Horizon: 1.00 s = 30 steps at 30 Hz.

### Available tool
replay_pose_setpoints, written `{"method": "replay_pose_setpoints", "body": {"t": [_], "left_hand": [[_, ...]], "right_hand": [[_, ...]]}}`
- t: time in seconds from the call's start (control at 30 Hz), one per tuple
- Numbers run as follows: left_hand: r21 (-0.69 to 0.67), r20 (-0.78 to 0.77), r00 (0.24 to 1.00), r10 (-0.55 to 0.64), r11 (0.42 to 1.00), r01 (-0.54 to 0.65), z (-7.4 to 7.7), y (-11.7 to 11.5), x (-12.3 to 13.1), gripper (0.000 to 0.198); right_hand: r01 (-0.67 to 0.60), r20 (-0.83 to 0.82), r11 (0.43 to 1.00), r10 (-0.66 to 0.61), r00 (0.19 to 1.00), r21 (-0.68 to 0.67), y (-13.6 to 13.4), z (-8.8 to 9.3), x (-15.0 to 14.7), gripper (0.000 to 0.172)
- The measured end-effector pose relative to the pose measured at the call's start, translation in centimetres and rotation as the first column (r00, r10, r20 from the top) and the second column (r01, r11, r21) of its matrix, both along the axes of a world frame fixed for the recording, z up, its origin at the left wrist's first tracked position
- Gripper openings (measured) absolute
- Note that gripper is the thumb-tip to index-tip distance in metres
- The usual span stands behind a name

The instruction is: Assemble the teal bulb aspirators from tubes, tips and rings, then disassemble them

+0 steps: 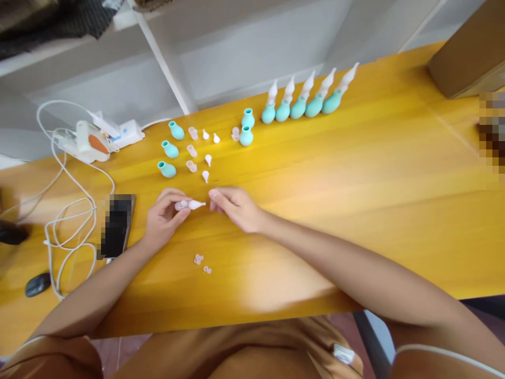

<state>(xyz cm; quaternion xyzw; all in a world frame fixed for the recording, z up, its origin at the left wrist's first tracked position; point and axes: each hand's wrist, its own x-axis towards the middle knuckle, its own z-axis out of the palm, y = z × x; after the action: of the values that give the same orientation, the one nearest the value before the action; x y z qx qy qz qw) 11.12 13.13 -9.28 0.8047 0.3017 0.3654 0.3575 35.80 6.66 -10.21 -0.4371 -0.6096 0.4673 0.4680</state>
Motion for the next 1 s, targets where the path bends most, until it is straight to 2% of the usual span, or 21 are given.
{"method": "replay_pose_setpoints", "body": {"t": [0.1, 0.17, 0.23, 0.3, 0.33, 0.37, 0.4, 0.43, 0.53, 0.6, 0.7, 0.8, 0.87, 0.93, 1.0], "left_hand": [[0.095, -0.085, 0.996, 0.008, 0.995, 0.000, 0.1, -0.1, 0.0, 0.017], [0.151, -0.125, 0.992, 0.011, 0.989, 0.008, 0.3, 0.1, -0.1, 0.020], [0.221, -0.139, 0.990, 0.031, 0.975, 0.000, 0.5, 0.5, -0.3, 0.031], [0.310, -0.091, 0.987, 0.134, 0.946, -0.100, 0.7, 1.4, -0.7, 0.047], [0.342, -0.060, 0.974, 0.221, 0.921, -0.188, 0.8, 2.0, -1.0, 0.050], [0.389, -0.038, 0.928, 0.372, 0.860, -0.329, 0.7, 2.6, -1.3, 0.049], [0.408, -0.057, 0.879, 0.474, 0.814, -0.413, 0.6, 3.3, -1.6, 0.046], [0.388, -0.112, 0.854, 0.508, 0.814, -0.433, 0.5, 3.9, -1.9, 0.041], [0.270, -0.287, 0.842, 0.457, 0.882, -0.386, -0.2, 5.5, -2.4, 0.037], [0.254, -0.324, 0.849, 0.418, 0.903, -0.347, -0.4, 5.9, -2.4, 0.039], [0.282, -0.284, 0.860, 0.424, 0.894, -0.348, -0.2, 5.7, -2.3, 0.036], [0.317, -0.161, 0.874, 0.459, 0.862, -0.395, 0.2, 4.8, -2.0, 0.027], [0.321, -0.077, 0.897, 0.435, 0.863, -0.391, 0.3, 4.0, -1.8, 0.021], [0.311, -0.054, 0.936, 0.348, 0.897, -0.315, 0.4, 3.0, -1.4, 0.012], [0.316, -0.125, 0.966, 0.226, 0.932, -0.177, 0.4, 2.0, -1.1, 0.009]], "right_hand": [[-0.117, 0.116, 0.990, 0.107, 0.988, 0.083, 0.1, 0.3, -0.2, 0.063], [-0.121, 0.132, 0.988, 0.108, 0.985, 0.096, 0.1, 0.2, -0.3, 0.063], [-0.092, 0.096, 0.993, 0.085, 0.992, 0.077, 0.2, 0.0, -0.4, 0.063], [-0.062, 0.045, 0.997, 0.060, 0.997, 0.043, 0.2, -0.3, -0.4, 0.065], [-0.049, 0.032, 0.998, 0.048, 0.998, 0.030, 0.2, -0.4, -0.4, 0.065], [-0.041, 0.031, 0.999, 0.040, 0.999, 0.025, 0.2, -0.4, -0.3, 0.066], [-0.041, 0.042, 0.999, 0.039, 0.998, 0.029, 0.2, -0.4, -0.3, 0.066], [-0.044, 0.060, 0.998, 0.042, 0.997, 0.040, 0.2, -0.4, -0.3, 0.066], [-0.059, 0.112, 0.995, 0.050, 0.992, 0.080, 0.1, -0.2, -0.1, 0.064], [-0.057, 0.132, 0.994, 0.045, 0.990, 0.089, 0.1, -0.1, -0.1, 0.062], [-0.047, 0.144, 0.995, 0.034, 0.989, 0.086, 0.2, -0.2, -0.1, 0.061], [-0.037, 0.156, 0.995, 0.023, 0.988, 0.089, 0.2, -0.4, -0.1, 0.062], [-0.029, 0.185, 0.994, 0.009, 0.983, 0.106, 0.2, -0.3, -0.1, 0.061], [-0.023, 0.251, 0.987, -0.018, 0.968, 0.161, 0.0, -0.1, 0.2, 0.058], [-0.023, 0.344, 0.967, -0.068, 0.937, 0.253, -0.1, 0.1, 0.7, 0.055]]}}
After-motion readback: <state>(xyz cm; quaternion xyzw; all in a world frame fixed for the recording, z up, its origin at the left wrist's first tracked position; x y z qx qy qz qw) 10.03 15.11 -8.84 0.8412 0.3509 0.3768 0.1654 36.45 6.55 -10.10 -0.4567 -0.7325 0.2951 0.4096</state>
